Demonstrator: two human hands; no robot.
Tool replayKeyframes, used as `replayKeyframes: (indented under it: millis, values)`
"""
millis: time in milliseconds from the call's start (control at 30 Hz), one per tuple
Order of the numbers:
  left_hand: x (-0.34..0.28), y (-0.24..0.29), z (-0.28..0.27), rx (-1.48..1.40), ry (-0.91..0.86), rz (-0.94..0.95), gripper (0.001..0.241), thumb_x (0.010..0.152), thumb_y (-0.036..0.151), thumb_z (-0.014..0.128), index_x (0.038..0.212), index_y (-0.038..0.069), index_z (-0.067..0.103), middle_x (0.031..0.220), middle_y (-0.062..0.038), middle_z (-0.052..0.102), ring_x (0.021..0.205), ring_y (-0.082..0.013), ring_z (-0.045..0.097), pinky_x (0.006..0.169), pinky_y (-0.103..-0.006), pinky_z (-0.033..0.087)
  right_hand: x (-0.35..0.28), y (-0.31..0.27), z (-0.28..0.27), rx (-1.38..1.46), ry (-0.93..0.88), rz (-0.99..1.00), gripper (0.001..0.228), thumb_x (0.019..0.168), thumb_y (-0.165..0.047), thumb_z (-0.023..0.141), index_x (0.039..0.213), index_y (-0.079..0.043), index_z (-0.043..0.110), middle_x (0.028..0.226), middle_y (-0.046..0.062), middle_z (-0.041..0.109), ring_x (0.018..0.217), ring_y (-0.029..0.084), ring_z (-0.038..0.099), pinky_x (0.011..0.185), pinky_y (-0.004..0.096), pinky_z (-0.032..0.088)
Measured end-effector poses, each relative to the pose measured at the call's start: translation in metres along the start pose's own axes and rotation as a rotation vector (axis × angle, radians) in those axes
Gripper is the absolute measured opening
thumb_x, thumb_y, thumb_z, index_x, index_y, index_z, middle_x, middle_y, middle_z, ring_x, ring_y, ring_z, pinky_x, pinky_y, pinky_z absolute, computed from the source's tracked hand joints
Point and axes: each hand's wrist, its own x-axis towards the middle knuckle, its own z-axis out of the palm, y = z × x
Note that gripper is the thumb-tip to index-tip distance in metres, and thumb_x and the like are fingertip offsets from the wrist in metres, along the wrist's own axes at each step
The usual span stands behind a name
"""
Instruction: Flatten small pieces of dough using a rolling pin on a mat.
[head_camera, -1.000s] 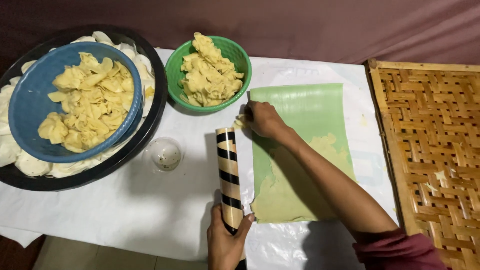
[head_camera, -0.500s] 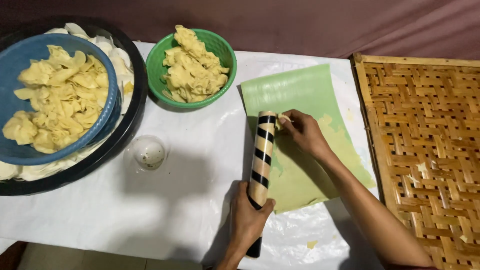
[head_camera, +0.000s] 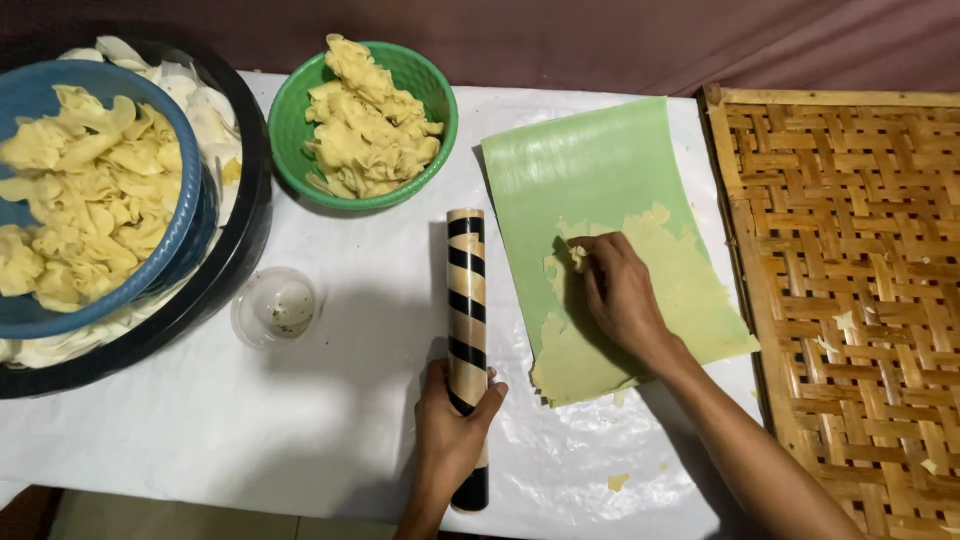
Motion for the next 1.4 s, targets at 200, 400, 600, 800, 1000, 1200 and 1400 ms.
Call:
replayKeyframes:
  millis: [200,400,600,800,1000,1200,1400]
  values:
    - [0.0,-0.006,0.002,-0.014,-0.023,-0.013,0.038,0.075,0.023,0.083,0.109,0.013,0.069,0.1,0.002,0.085,0.093,-0.0149,0.079,0.084,-0.0308,0.06,0.019,0.04,-0.016,-0.188,0.128,0.022,0.019,0.104,-0.009,0.058,0.116,0.003,0.066,0.106,0.024,0.067,0.079,0.038,0.068,0.069,0.047,0.056]
    - [0.006,-0.013,0.002,-0.003,-0.027,0.011,0.037,0.076,0.024,0.083,0.108,0.013,0.068,0.101,0.002,0.085,0.094,-0.016,0.079,0.084,-0.0327,0.059,0.013,0.066,-0.031,-0.27,0.201,0.074,0.023,0.109,-0.018,0.058,0.106,0.002,0.069,0.074,0.015,0.069,0.053,0.024,0.059,0.047,0.037,0.046]
    - [0.003,-0.007,0.0,-0.023,-0.055,-0.013,0.039,0.078,0.023,0.081,0.113,0.013,0.067,0.101,0.001,0.083,0.095,-0.0159,0.078,0.084,-0.0327,0.06,0.007,0.084,-0.039,-0.182,0.155,0.039,0.051,0.095,0.005,0.039,0.138,-0.001,0.066,0.1,0.023,0.066,0.084,0.035,0.065,0.079,0.046,0.056]
    - [0.005,-0.011,0.0,-0.012,-0.054,-0.01,0.036,0.078,0.025,0.082,0.109,0.013,0.067,0.1,0.001,0.082,0.094,-0.0159,0.078,0.085,-0.0316,0.059,0.006,0.072,-0.039,-0.214,0.091,0.095,0.04,0.101,-0.011,0.055,0.139,0.003,0.056,0.116,0.027,0.063,0.099,0.04,0.064,0.087,0.051,0.053]
    - [0.005,-0.012,-0.001,0.006,-0.057,-0.008,0.039,0.078,0.027,0.082,0.11,0.013,0.066,0.1,0.001,0.081,0.094,-0.0163,0.077,0.084,-0.0319,0.06,0.002,0.045,-0.048,-0.269,0.143,0.04,0.031,0.092,0.004,0.061,0.121,0.009,0.069,0.119,0.032,0.065,0.081,0.043,0.072,0.074,0.048,0.063]
    - [0.007,-0.014,0.0,0.053,-0.038,0.008,0.036,0.076,0.031,0.082,0.106,0.015,0.067,0.097,0.003,0.081,0.09,-0.0165,0.076,0.081,-0.033,0.058,0.003,-0.032,-0.062,-0.329,-0.064,0.254,0.051,0.104,-0.03,0.055,0.14,0.005,0.055,0.126,0.031,0.054,0.09,0.043,0.069,0.076,0.052,0.066]
    - [0.003,-0.008,-0.003,0.001,-0.067,-0.062,0.037,0.079,0.029,0.082,0.109,0.015,0.066,0.101,0.002,0.081,0.091,-0.0159,0.075,0.077,-0.033,0.059,0.02,0.047,-0.036,-0.345,0.136,0.045,0.025,0.097,0.006,0.058,0.12,0.008,0.069,0.11,0.028,0.071,0.093,0.042,0.069,0.078,0.05,0.06]
